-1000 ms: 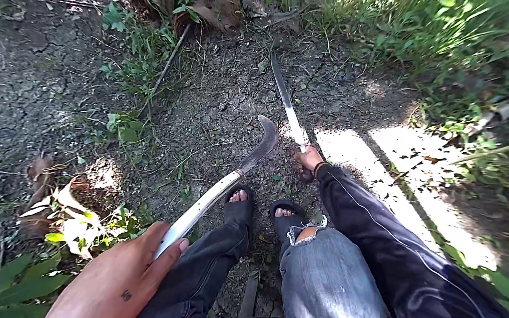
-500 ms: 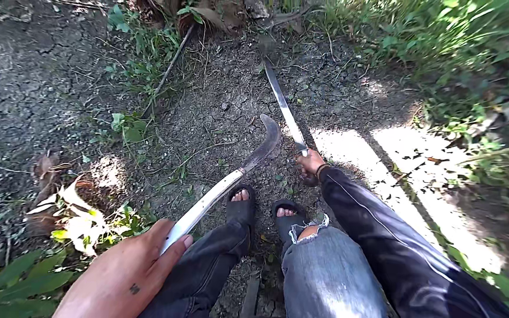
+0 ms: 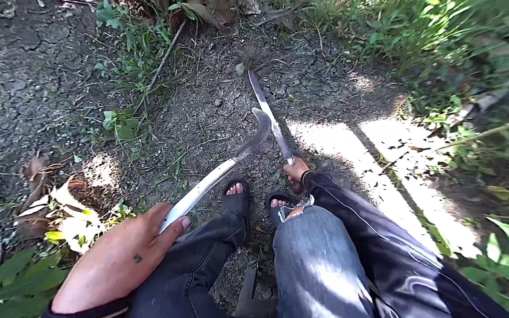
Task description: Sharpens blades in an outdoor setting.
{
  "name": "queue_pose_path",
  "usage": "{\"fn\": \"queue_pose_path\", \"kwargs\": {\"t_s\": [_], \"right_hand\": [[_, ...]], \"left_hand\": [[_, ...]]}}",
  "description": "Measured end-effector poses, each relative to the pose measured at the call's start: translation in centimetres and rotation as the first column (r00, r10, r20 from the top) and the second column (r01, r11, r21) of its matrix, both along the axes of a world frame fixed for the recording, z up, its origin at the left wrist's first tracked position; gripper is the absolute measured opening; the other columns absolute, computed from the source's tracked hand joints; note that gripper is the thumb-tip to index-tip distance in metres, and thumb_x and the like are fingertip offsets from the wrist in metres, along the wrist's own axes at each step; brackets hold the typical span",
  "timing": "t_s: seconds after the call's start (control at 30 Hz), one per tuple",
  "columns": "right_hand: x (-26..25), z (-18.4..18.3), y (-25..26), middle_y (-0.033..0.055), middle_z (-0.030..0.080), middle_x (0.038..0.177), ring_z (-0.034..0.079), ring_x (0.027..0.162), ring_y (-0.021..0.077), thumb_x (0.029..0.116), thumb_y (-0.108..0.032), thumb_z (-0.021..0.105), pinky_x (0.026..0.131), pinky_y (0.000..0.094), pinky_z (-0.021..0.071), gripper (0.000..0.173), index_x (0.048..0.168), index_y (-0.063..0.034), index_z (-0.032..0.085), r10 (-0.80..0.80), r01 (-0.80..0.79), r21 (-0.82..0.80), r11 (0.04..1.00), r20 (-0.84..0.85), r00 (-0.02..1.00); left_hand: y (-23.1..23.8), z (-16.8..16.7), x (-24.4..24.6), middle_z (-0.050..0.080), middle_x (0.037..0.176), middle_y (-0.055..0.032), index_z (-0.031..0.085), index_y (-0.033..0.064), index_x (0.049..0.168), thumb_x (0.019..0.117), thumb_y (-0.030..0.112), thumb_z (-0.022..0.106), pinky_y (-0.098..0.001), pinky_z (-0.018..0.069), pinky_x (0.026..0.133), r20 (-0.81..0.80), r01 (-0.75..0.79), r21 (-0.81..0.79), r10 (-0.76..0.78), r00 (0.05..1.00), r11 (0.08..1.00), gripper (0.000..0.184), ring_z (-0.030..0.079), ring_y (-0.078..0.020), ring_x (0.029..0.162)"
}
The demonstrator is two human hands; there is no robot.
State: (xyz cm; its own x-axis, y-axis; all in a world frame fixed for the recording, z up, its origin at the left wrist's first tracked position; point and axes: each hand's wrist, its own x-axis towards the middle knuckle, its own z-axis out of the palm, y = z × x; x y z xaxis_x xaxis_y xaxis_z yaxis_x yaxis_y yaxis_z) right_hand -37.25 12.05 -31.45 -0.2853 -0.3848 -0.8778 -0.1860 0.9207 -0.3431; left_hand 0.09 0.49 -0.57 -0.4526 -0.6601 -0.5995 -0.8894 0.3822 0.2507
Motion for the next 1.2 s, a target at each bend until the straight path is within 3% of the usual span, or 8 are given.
{"fn": "queue_pose_path", "kwargs": {"t_s": [0.13,0.27,0.33,0.57,0.67,0.8,0.97,1.2], "right_hand": [[0.8,0.2,7.1,0.0219,0.069,0.109,0.071,0.088,0.0330,0.0968,-0.029,0.066,0.082,0.0541,0.0585,0.051,0.138,-0.0008,0.054,-0.011,0.009,-0.021,1.000,-0.077,0.997],[2.0,0.5,15.8,0.0270,0.066,0.127,0.064,0.121,0.0403,0.0978,-0.028,0.069,0.107,0.0602,0.0472,0.050,0.136,0.0023,0.059,-0.090,0.078,-0.080,0.994,-0.162,0.983],[2.5,0.7,20.7,0.0220,0.070,0.122,0.067,0.116,0.0362,0.0976,-0.032,0.068,0.103,0.0593,0.0510,0.048,0.135,-0.0033,0.062,-0.117,0.098,-0.091,0.991,-0.228,0.967],[1.9,12.0,29.3,0.0306,0.064,0.130,0.060,0.127,0.0446,0.1007,-0.039,0.064,0.110,0.0614,0.0444,0.060,0.140,0.0059,0.056,-0.056,0.069,0.043,0.997,-0.249,0.967],[0.9,13.4,30.5,0.0270,0.065,0.131,0.063,0.124,0.0414,0.0976,-0.038,0.069,0.108,0.0604,0.0472,0.066,0.147,0.0002,0.048,-0.077,0.084,0.023,0.996,-0.206,0.976],[0.4,17.7,29.3,0.0237,0.069,0.108,0.071,0.089,0.0363,0.0949,-0.019,0.069,0.082,0.0562,0.0583,0.052,0.139,-0.0016,0.049,-0.179,0.163,-0.124,0.979,-0.125,0.976],[-1.5,26.0,27.7,0.0255,0.058,0.140,0.059,0.128,0.0432,0.0921,-0.021,0.072,0.106,0.0631,0.0469,0.069,0.154,-0.0083,0.043,0.268,-0.307,-0.018,0.952,-0.438,0.858],[-4.3,37.4,25.1,0.0198,0.070,0.122,0.066,0.117,0.0412,0.1020,-0.027,0.059,0.094,0.0658,0.0505,0.032,0.129,-0.0143,0.070,0.280,-0.441,-0.042,0.896,-0.717,0.639]], "left_hand": [[-0.4,-0.2,0.1,0.057,0.067,-0.0050,0.066,0.0167,0.104,0.0954,0.070,0.048,-0.0542,0.0457,0.051,-0.020,-0.005,0.015,0.005,1.000,1.000,0.056,0.059,-0.0268,0.059],[-0.7,0.0,-0.5,0.062,0.073,-0.0116,0.068,0.0127,0.107,0.0993,0.060,0.054,-0.0608,0.0475,0.059,-0.011,-0.011,0.047,0.012,1.000,0.999,0.050,0.062,-0.0332,0.068],[-0.8,0.2,-0.8,0.064,0.080,-0.0153,0.067,0.0116,0.111,0.1016,0.056,0.055,-0.0644,0.0491,0.066,0.044,-0.020,0.085,0.016,0.999,0.996,0.047,0.064,-0.0364,0.074],[-0.8,0.3,-2.0,0.067,0.094,-0.0267,0.068,0.0002,0.109,0.1036,0.051,0.056,-0.0689,0.0480,0.081,0.144,-0.001,0.109,-0.015,0.989,0.994,0.053,0.066,-0.0445,0.090],[-0.3,0.6,-2.6,0.067,0.100,-0.0292,0.068,-0.0031,0.110,0.1038,0.050,0.056,-0.0692,0.0468,0.086,0.184,-0.006,0.103,-0.013,0.983,0.995,0.055,0.065,-0.0459,0.096],[0.6,1.5,-3.6,0.067,0.111,-0.0314,0.067,-0.0056,0.113,0.1027,0.052,0.057,-0.0698,0.0444,0.095,0.270,-0.010,0.063,-0.007,0.963,0.998,0.059,0.063,-0.0472,0.110],[1.6,0.8,-3.9,0.066,0.119,-0.0320,0.068,-0.0064,0.117,0.1000,0.049,0.064,-0.0693,0.0430,0.101,0.300,-0.006,-0.012,0.009,0.954,1.000,0.058,0.062,-0.0471,0.119],[2.8,1.3,-3.8,0.063,0.127,-0.0321,0.067,-0.0069,0.118,0.0999,0.051,0.062,-0.0690,0.0425,0.103,0.342,0.039,-0.100,-0.002,0.940,0.994,0.061,0.058,-0.0469,0.126]]}}
